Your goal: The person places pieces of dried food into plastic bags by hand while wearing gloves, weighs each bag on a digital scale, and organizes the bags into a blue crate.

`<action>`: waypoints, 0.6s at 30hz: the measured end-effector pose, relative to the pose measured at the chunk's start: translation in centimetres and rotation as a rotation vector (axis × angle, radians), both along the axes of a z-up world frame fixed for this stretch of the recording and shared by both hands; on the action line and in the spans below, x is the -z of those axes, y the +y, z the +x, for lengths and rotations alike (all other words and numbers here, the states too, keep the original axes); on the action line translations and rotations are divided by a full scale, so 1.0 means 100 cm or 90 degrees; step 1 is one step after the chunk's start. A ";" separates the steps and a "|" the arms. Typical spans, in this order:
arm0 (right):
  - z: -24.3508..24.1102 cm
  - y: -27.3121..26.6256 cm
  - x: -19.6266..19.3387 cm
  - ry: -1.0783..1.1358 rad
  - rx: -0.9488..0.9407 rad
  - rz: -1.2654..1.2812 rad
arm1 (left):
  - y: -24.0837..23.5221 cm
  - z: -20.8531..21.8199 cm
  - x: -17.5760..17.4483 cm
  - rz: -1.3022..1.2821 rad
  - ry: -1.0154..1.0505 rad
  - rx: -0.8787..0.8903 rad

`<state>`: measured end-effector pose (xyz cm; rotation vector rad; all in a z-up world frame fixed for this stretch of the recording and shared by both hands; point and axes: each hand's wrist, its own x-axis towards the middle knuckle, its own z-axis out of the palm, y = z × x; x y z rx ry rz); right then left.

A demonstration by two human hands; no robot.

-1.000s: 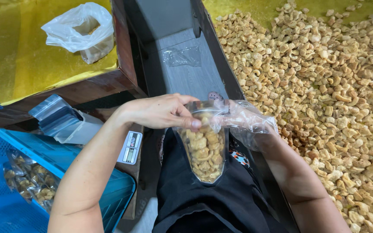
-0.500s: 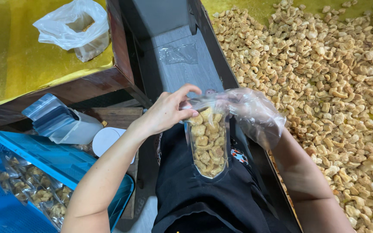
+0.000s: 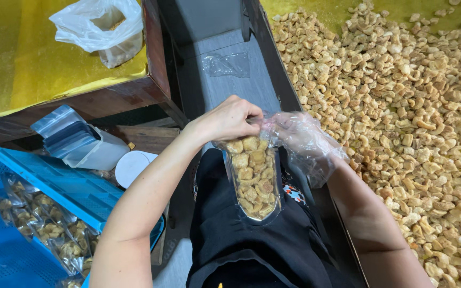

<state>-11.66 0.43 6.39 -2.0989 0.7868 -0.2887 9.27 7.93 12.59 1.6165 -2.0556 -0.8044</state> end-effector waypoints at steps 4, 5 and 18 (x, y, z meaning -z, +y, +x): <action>0.001 0.002 -0.005 0.060 0.005 -0.010 | 0.012 0.002 -0.005 0.010 -0.034 0.013; 0.003 0.002 -0.005 0.059 0.002 -0.008 | 0.017 0.006 -0.007 0.003 -0.025 0.017; 0.032 0.002 0.002 0.008 -0.049 -0.001 | 0.109 0.058 0.021 0.033 -0.052 -0.183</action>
